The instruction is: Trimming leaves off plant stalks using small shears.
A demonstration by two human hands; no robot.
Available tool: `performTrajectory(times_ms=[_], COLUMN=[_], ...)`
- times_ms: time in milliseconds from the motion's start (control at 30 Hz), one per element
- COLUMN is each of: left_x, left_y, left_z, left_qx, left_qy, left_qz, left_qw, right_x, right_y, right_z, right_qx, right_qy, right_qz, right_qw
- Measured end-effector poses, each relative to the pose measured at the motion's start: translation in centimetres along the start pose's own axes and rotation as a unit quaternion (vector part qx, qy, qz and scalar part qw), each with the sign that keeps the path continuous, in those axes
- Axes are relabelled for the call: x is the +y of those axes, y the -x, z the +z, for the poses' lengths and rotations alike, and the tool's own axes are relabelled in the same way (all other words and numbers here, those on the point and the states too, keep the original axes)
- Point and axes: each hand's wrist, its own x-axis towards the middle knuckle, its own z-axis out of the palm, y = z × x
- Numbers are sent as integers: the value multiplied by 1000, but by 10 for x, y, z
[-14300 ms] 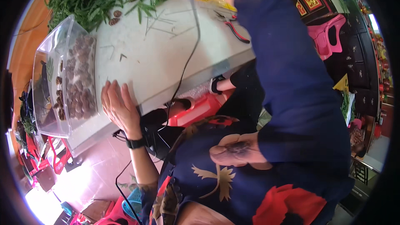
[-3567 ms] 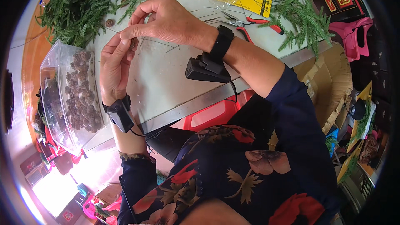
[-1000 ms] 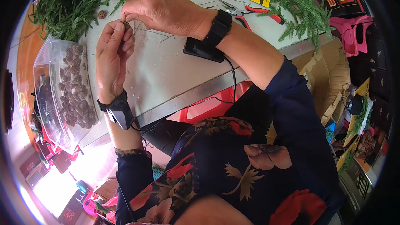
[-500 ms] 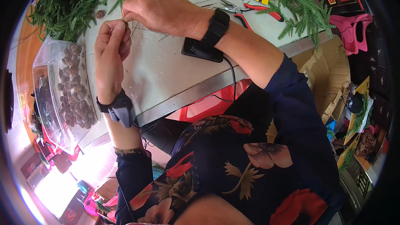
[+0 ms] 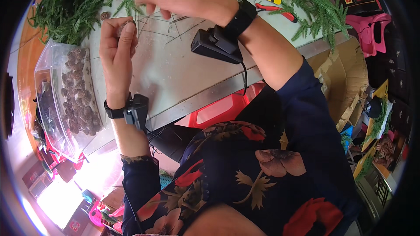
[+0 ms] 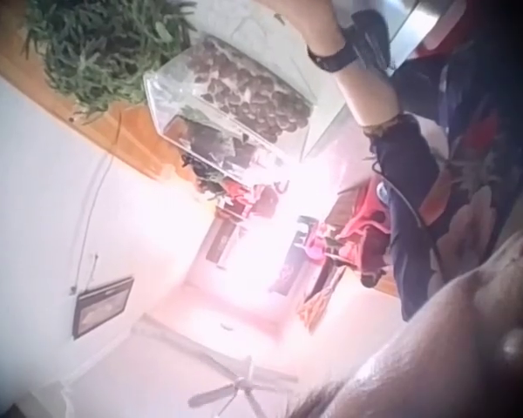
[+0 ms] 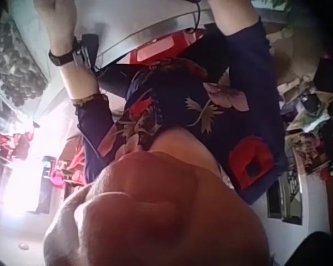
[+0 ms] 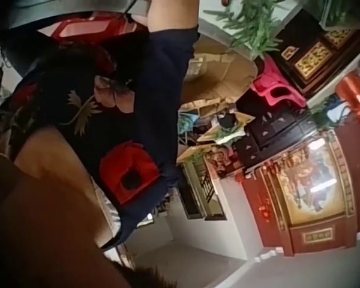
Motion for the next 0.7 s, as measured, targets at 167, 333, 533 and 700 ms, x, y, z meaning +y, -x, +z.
performTrajectory(times_ms=[167,333,533,700], left_x=[1,-1,0,-3], left_y=[-1,-2,-1,0], left_z=[-6,-12,-9,-8], left_qx=[-50,-111,-81,-57], left_qy=[279,393,379,352], left_qz=[-174,-207,-206,-194], left_qw=[943,889,898,914], right_x=[7,5,7,21], right_y=[1,4,3,-8], right_z=[3,11,13,11], right_qx=[98,106,156,160], right_qy=[131,266,435,417], right_qz=[-284,-350,-414,-415], right_qw=[945,892,784,793])
